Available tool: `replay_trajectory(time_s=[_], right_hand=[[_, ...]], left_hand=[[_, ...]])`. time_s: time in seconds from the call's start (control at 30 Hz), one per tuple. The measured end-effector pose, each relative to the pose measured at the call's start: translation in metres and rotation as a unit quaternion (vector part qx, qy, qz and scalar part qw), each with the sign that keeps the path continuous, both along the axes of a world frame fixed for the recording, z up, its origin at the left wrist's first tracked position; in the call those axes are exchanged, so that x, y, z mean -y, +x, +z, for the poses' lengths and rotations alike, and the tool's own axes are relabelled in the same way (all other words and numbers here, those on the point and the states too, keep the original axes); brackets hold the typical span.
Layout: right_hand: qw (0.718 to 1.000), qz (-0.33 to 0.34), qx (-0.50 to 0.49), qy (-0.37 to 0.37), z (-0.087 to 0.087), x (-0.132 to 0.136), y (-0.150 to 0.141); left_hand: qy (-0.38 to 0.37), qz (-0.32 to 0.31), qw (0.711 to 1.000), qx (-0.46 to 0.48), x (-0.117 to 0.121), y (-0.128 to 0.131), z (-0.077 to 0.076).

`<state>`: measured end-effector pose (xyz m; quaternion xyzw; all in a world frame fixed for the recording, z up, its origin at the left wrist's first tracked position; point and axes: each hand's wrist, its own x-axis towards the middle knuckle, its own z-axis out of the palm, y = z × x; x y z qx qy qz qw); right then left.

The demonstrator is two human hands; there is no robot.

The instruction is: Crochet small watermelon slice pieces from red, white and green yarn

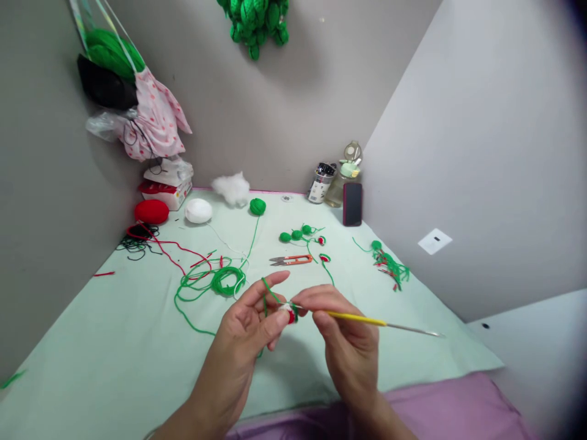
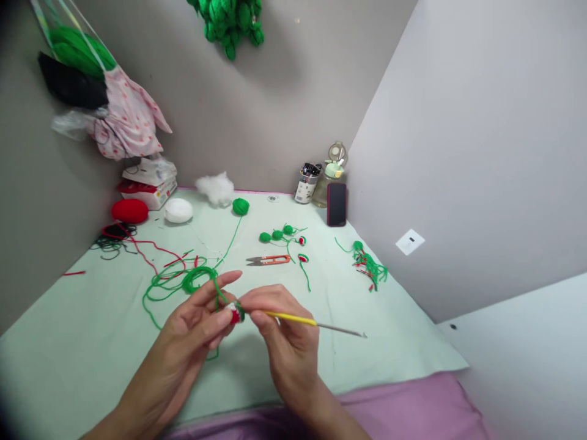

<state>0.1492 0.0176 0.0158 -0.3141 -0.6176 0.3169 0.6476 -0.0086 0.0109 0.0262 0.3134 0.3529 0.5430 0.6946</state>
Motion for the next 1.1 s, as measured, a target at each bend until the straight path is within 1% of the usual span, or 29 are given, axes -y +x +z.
replay_trajectory(time_s=[0.17,0.23,0.33,0.37,0.43,0.57,0.63,0.67,0.73,0.77,0.8,0.83,0.9,0.93,1.0,1.07,1.1], right_hand=[[0.999,-0.03,-0.015,-0.001,0.0,0.005,0.002],[0.999,-0.016,-0.037,-0.02,0.001,0.005,0.005],[0.995,0.025,-0.086,-0.052,0.001,0.002,0.007],[0.994,0.038,-0.091,-0.055,0.001,0.001,0.007],[0.995,0.041,-0.081,-0.053,0.0,-0.002,0.005],[0.999,-0.005,-0.038,-0.03,-0.003,0.0,-0.001],[0.999,-0.038,0.024,0.002,-0.005,0.004,-0.003],[0.995,-0.069,0.07,0.028,-0.006,0.006,-0.003],[0.976,-0.123,0.158,0.086,-0.009,0.009,-0.002],[0.968,-0.137,0.183,0.105,-0.01,0.01,-0.001],[0.966,-0.139,0.186,0.112,-0.01,0.01,0.001],[0.972,-0.13,0.166,0.104,-0.009,0.009,0.002],[0.99,-0.097,0.08,0.059,-0.006,0.005,0.005],[0.996,-0.076,0.027,0.029,-0.005,0.003,0.006],[0.998,-0.02,-0.051,-0.021,-0.003,-0.001,0.006],[0.997,0.019,-0.066,-0.045,-0.003,-0.003,0.003],[0.997,0.022,-0.06,-0.048,-0.004,-0.003,0.002]], left_hand=[[-0.003,0.019,1.0,-0.019,-0.001,-0.004,0.006],[-0.003,0.02,1.0,-0.019,-0.001,-0.004,0.008],[-0.001,0.013,1.0,-0.017,0.0,-0.003,0.009],[0.003,0.005,1.0,-0.014,0.0,-0.002,0.009],[0.006,-0.01,1.0,-0.012,0.0,0.0,0.007],[-0.004,0.005,1.0,-0.026,0.001,0.004,0.004],[0.0,0.012,1.0,-0.018,0.001,0.007,0.002],[-0.001,0.011,1.0,-0.007,0.0,0.008,0.001],[-0.018,-0.006,1.0,0.025,-0.001,0.009,-0.001],[-0.035,-0.023,0.998,0.045,-0.002,0.009,-0.002],[-0.053,-0.042,0.996,0.064,-0.003,0.008,-0.003],[-0.068,-0.059,0.993,0.081,-0.004,0.007,-0.003],[-0.082,-0.072,0.989,0.099,-0.007,0.004,-0.003],[-0.08,-0.062,0.99,0.096,-0.007,0.003,-0.003],[-0.059,-0.031,0.996,0.067,-0.007,0.002,-0.003],[-0.032,-0.012,0.999,0.024,-0.005,0.003,-0.002],[-0.022,-0.009,1.0,0.006,-0.003,0.004,-0.002]])
